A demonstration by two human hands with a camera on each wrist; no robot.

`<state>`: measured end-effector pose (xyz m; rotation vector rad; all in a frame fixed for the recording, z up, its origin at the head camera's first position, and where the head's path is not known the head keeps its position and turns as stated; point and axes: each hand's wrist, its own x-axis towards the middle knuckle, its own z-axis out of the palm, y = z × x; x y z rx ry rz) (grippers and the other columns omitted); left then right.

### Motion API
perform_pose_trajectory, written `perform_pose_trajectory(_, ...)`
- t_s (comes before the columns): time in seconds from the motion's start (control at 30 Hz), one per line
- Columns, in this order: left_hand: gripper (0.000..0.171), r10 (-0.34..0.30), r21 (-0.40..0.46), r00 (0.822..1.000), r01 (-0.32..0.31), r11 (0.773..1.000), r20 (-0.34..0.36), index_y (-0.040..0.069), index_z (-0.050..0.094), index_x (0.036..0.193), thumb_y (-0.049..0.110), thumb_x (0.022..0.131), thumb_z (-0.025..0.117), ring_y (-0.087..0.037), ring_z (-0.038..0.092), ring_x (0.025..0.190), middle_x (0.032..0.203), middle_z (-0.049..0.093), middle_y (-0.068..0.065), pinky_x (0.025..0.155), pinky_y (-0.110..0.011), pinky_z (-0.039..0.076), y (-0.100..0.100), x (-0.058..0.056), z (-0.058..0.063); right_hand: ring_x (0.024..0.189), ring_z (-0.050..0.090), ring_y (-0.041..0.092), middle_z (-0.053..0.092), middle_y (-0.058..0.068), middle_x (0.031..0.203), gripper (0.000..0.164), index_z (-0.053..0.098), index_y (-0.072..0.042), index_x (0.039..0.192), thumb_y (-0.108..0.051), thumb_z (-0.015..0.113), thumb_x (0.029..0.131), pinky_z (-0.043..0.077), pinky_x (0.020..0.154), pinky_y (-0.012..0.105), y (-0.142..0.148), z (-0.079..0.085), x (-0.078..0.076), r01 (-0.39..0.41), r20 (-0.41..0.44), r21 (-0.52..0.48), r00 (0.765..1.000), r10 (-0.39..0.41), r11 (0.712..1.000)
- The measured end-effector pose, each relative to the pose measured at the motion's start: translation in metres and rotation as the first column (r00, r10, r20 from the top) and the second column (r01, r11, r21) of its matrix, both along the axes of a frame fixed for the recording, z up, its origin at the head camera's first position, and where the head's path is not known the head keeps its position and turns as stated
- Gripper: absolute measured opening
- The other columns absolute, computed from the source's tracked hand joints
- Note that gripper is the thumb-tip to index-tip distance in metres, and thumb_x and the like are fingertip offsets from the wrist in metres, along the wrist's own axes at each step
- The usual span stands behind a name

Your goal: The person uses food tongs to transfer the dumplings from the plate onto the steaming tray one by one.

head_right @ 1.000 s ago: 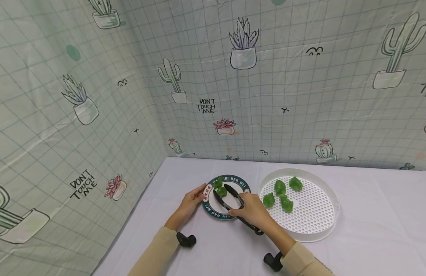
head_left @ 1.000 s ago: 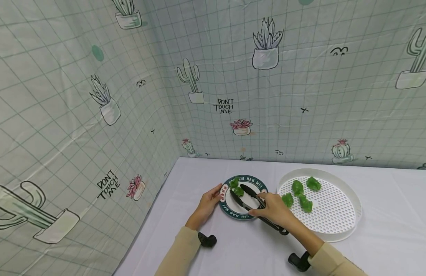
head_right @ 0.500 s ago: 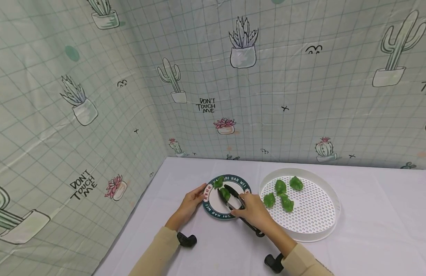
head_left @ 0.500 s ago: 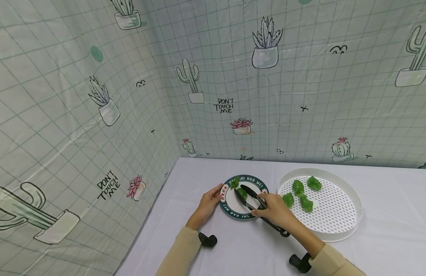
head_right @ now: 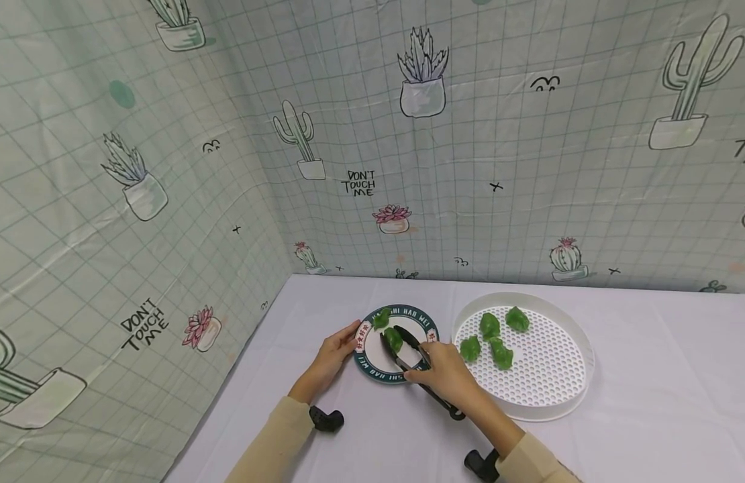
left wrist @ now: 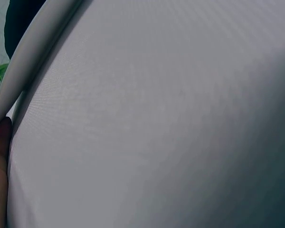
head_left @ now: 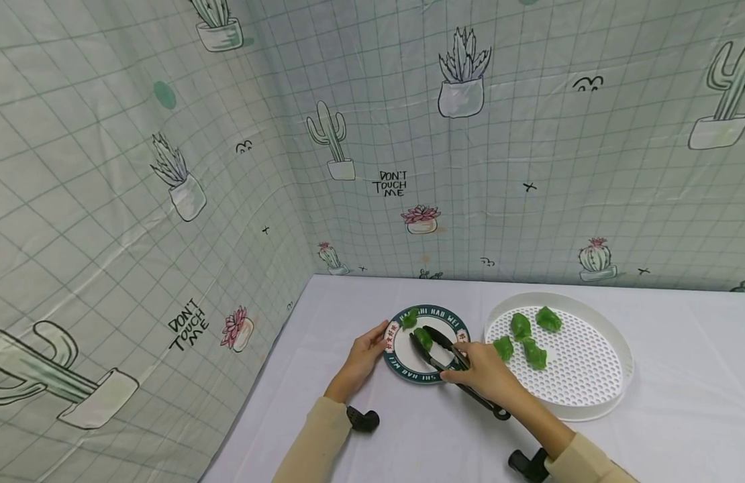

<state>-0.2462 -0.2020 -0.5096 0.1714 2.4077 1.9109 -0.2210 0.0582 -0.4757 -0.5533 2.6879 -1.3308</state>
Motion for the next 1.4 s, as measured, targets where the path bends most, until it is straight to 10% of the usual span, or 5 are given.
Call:
perform_pose_trajectory(0.3, 0.046, 0.011, 0.008, 1.0, -0.011, 1.0, 0.019, -0.013, 0.036, 0.147, -0.007, 0.102, 0.045, -0.039, 0.029, 0.144, 0.154, 0.032, -0.027, 0.117, -0.045, 0.028, -0.005, -0.014, -0.023, 0.063, 0.039, 0.015, 0.055, 0.011, 0.073, 0.066, 0.056, 0.021, 0.124, -0.02, 0.084, 0.08, 0.036, 0.052, 0.026, 0.0, 0.002, 0.007, 0.023, 0.009, 0.034, 1.0, -0.023, 0.999)
perform_pose_trajectory(0.57, 0.047, 0.008, 0.012, 1.0, -0.008, 1.0, 0.023, -0.009, 0.036, 0.149, -0.002, 0.103, 0.047, -0.034, 0.029, 0.145, 0.156, 0.032, -0.022, 0.118, -0.041, 0.028, -0.007, -0.015, -0.028, 0.049, 0.017, 0.009, 0.025, -0.005, 0.054, 0.066, 0.053, 0.022, 0.126, -0.017, 0.082, 0.082, 0.023, 0.043, 0.021, 0.001, -0.001, 0.009, 0.015, 0.009, -0.015, 1.0, -0.015, 1.0)
perform_pose_trajectory(1.4, 0.047, 0.015, -0.028, 1.0, -0.014, 1.0, 0.026, -0.005, 0.039, 0.149, 0.001, 0.103, 0.049, -0.031, 0.035, 0.143, 0.155, 0.037, -0.019, 0.116, -0.037, 0.032, -0.007, -0.017, -0.029, 0.049, 0.024, 0.006, 0.031, -0.006, 0.053, 0.067, 0.058, 0.013, 0.13, -0.025, 0.084, 0.081, 0.026, 0.041, 0.02, 0.031, 0.017, 0.021, 0.0, -0.029, -0.051, 1.0, -0.002, 0.999)
